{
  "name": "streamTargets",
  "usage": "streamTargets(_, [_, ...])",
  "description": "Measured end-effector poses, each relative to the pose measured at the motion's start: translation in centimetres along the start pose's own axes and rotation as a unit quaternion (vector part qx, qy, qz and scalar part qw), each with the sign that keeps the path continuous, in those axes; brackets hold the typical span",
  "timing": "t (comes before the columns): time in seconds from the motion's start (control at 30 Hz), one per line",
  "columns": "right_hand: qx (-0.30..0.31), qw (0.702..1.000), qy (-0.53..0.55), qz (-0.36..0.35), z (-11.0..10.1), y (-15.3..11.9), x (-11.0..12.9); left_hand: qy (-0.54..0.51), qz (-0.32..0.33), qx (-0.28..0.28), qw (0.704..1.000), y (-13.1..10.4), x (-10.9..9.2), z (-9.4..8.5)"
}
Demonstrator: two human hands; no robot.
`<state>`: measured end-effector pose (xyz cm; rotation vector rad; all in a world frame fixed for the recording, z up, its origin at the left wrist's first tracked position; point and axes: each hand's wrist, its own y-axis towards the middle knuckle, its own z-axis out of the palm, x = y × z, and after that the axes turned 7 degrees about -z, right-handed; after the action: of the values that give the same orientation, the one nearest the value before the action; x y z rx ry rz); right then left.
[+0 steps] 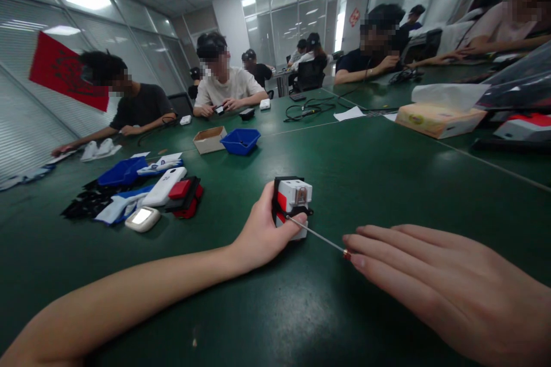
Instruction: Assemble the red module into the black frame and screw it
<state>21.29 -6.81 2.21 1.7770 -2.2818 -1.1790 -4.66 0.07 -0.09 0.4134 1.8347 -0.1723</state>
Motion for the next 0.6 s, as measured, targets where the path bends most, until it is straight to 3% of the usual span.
streamTargets(0.3, [0.025,0.999,-0.026,0.033,0.4,-1.5,0.1,0.015,0.019,0.007,1.000,0.0,-0.2,0.0])
streamTargets(0.5, [0.022,0.999,-0.032,-0.020,-0.2,-0.4,-0.2,0.001,0.013,0.007,1.000,0.0,0.1,0.0])
streamTargets(0.6, [0.011,0.999,-0.036,-0.008,-0.4,-0.4,-0.2,0.004,0.013,0.009,1.000,0.0,0.0,0.0])
